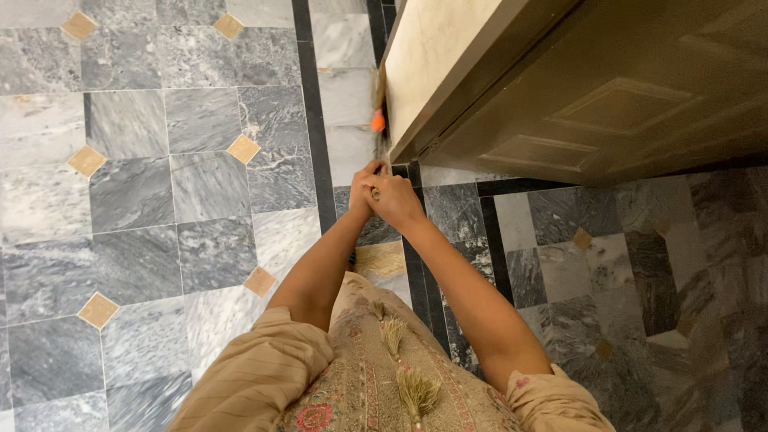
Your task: The person sweeps the tiled floor using a broom, moving debris between rooms and into the kitchen area.
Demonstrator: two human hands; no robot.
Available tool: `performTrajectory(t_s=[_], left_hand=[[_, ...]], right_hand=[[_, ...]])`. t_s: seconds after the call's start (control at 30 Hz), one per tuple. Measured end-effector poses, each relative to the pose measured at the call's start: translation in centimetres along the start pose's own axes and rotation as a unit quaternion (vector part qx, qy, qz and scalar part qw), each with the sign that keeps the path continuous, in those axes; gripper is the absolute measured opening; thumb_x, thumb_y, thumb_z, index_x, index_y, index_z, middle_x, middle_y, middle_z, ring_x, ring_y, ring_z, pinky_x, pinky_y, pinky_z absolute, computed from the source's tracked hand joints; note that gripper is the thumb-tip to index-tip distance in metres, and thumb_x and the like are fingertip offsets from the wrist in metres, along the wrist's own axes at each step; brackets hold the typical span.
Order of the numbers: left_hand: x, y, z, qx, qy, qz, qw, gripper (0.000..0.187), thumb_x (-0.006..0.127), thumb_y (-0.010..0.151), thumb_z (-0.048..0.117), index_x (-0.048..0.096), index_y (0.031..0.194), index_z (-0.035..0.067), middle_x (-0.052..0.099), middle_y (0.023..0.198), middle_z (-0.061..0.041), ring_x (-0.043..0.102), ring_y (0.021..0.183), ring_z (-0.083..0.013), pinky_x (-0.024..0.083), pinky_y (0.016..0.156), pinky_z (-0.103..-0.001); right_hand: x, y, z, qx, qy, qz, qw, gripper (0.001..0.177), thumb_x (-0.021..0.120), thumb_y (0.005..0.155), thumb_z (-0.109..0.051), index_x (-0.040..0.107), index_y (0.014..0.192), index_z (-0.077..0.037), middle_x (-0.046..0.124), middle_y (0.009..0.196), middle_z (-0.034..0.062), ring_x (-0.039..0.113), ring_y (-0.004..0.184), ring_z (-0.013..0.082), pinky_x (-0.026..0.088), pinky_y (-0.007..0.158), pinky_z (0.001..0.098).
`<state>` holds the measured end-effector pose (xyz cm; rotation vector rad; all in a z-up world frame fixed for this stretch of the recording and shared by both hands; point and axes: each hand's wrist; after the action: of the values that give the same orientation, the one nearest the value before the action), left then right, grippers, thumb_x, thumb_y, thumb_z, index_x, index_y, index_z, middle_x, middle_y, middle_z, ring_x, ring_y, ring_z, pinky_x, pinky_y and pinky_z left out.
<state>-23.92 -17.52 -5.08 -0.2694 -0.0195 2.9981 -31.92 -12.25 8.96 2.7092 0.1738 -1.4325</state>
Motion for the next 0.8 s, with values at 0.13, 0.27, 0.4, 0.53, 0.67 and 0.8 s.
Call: performTrajectory(t_s=[0.13,0.27,0.4,0.53,0.67,0.8], left_hand=[[-0.4,-1.4,-0.1,0.004,0.077,0.089,0.993,0.014,0.065,0.095,0.016,0.066,0.105,0.006,0.071,0.085,-0.019,0.066,0.076,-0.0338,0.051,0.068,-0.042],[-1.5,-1.9,1.3,-0.047,0.05,0.152,0.986,0.017,0.06,0.093,0.013,0.063,0.109,0.008,0.071,0.086,-0.018,0.069,0.074,-0.0364,0.053,0.068,-0.043],[-2.5,-0.5,2.9,0.055,0.088,0.225,0.969,0.017,0.062,0.096,0.014,0.062,0.113,0.01,0.071,0.091,-0.019,0.067,0.078,-0.0388,0.052,0.067,-0.043],[-3.1,-0.2,4.3,0.013,0.053,0.146,0.988,0.019,0.06,0.095,0.015,0.062,0.114,0.012,0.069,0.084,-0.015,0.066,0.072,-0.0321,0.052,0.067,-0.041],[-3.4,0.6,4.1,0.051,0.037,0.093,0.994,0.015,0.061,0.099,0.016,0.062,0.113,0.01,0.067,0.085,-0.017,0.064,0.075,-0.0339,0.051,0.069,-0.041],[-3.9,0.8,1.9,0.007,0.04,0.007,0.999,0.018,0.063,0.093,0.015,0.065,0.109,0.007,0.068,0.084,-0.018,0.062,0.075,-0.0364,0.052,0.071,-0.041]], right_hand=[[0.0,-0.4,-0.1,-0.011,0.056,-0.004,0.998,0.022,0.073,0.087,-0.022,0.081,0.106,-0.014,0.074,0.091,0.0215,0.074,0.082,0.0383,0.059,0.075,0.0431],[-0.1,-0.5,-1.1,-0.072,0.138,0.011,0.988,0.023,0.073,0.087,-0.018,0.077,0.109,-0.01,0.075,0.1,0.0198,0.076,0.085,0.0346,0.06,0.075,0.038],[-0.7,-0.5,-2.1,-0.104,0.116,0.031,0.987,0.016,0.075,0.089,-0.017,0.075,0.102,-0.008,0.068,0.127,0.0229,0.074,0.075,0.0353,0.059,0.069,0.0376],[-1.0,-0.5,-2.3,-0.092,0.101,0.02,0.99,0.016,0.074,0.092,-0.02,0.075,0.105,-0.01,0.072,0.119,0.0197,0.075,0.078,0.0349,0.059,0.071,0.038],[0.0,-0.3,-2.2,-0.095,0.059,0.07,0.991,0.017,0.072,0.091,-0.019,0.076,0.105,-0.01,0.071,0.117,0.0236,0.073,0.083,0.0398,0.059,0.072,0.0416],[2.4,1.1,-1.6,0.0,0.037,0.049,0.998,0.021,0.073,0.091,-0.023,0.075,0.109,-0.011,0.073,0.096,0.0231,0.072,0.081,0.04,0.059,0.07,0.0437]])
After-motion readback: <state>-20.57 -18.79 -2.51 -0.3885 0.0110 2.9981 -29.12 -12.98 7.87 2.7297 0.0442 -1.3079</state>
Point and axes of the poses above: each hand's wrist, its own y-axis towards the middle knuckle, its own x-axis out of the palm, z = x × y
